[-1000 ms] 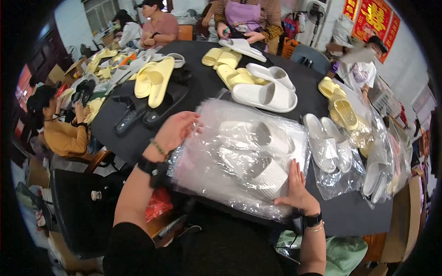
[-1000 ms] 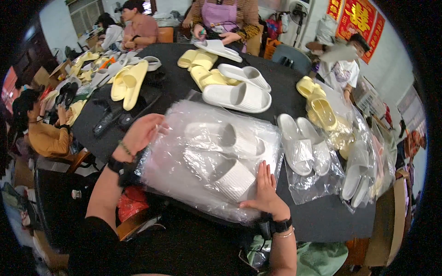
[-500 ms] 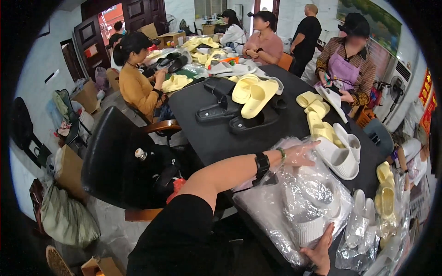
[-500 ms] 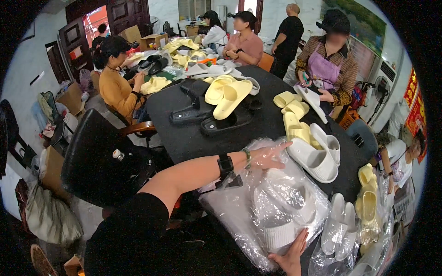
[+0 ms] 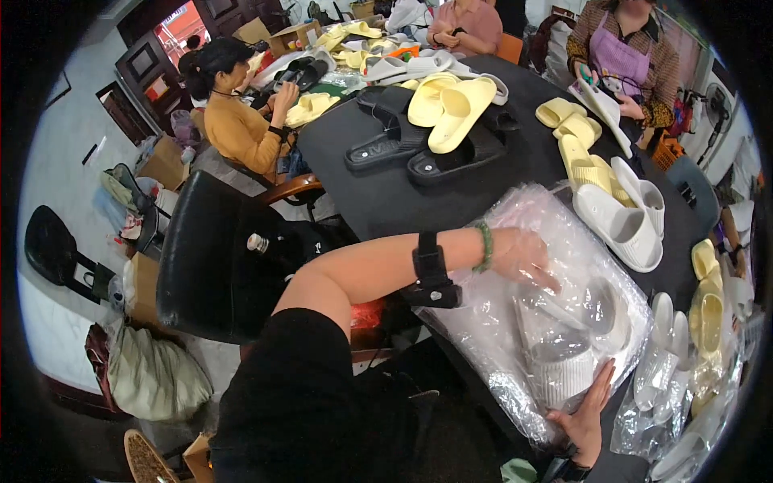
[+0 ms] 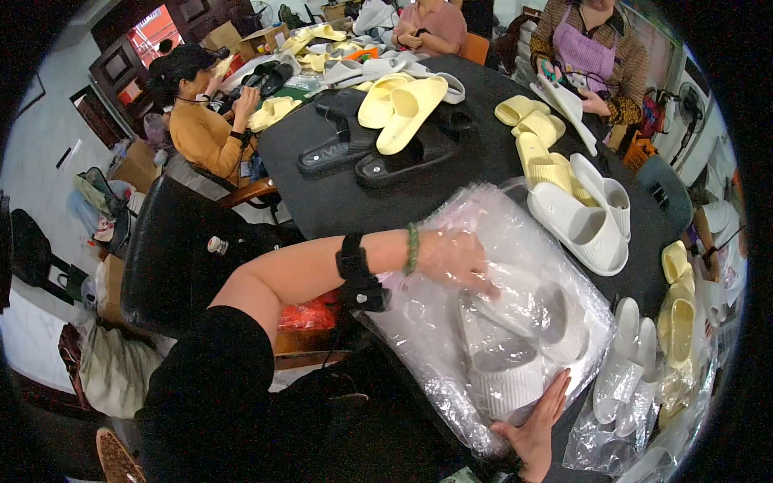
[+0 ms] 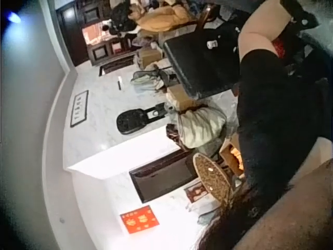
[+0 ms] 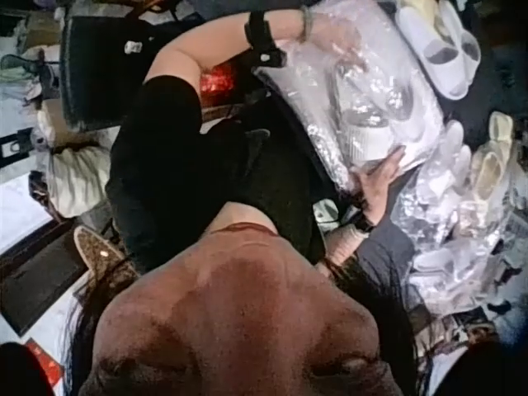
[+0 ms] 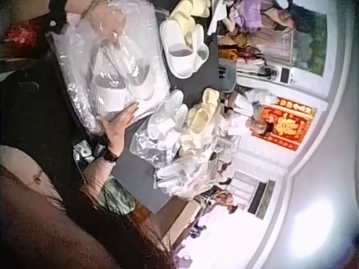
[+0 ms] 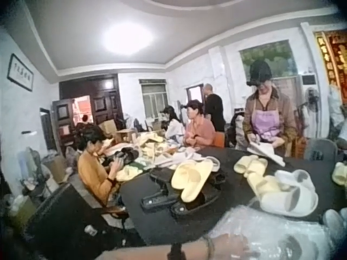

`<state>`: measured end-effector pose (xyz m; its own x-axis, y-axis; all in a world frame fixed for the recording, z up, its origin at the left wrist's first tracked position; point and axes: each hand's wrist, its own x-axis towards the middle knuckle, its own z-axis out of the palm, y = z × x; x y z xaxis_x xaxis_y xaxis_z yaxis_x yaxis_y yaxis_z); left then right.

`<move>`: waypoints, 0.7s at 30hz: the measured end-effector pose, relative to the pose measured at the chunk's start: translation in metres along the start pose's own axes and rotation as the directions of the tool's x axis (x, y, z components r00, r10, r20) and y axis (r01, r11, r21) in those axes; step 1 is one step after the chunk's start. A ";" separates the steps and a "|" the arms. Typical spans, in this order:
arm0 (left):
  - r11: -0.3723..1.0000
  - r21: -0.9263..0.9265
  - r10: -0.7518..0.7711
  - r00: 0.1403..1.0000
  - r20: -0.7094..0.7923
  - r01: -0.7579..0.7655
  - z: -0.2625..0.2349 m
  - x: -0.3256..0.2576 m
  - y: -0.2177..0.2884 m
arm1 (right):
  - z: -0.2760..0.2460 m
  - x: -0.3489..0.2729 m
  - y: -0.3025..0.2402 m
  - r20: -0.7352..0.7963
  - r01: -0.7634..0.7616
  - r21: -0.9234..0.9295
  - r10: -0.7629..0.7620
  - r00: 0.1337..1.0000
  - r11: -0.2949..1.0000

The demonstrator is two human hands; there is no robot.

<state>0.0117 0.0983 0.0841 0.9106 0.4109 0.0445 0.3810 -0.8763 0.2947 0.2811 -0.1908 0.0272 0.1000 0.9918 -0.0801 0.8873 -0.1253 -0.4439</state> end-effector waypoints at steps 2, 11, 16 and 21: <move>0.965 -0.043 0.254 0.962 -0.102 -0.259 0.007 0.003 0.000 | 0.001 0.000 0.000 -0.019 0.007 0.003 -0.007 1.000 1.000; 0.670 0.276 0.729 0.540 -0.421 -0.689 0.004 0.040 0.047 | 0.000 -0.001 0.006 -0.028 0.038 -0.032 -0.039 0.999 0.999; 0.834 0.044 0.551 0.833 -0.055 -0.549 0.053 0.066 0.061 | 0.005 -0.007 0.026 -0.013 0.028 0.005 -0.028 1.000 1.000; 0.856 -0.140 0.497 0.866 -0.048 -0.498 0.072 0.081 0.084 | 0.006 0.005 0.019 0.048 0.057 0.118 -0.063 0.997 0.991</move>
<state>0.1285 0.0398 0.0439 0.9707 -0.0674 0.2308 -0.1503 -0.9194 0.3636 0.2958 -0.1883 0.0128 0.0220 0.9952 -0.0952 0.8321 -0.0711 -0.5501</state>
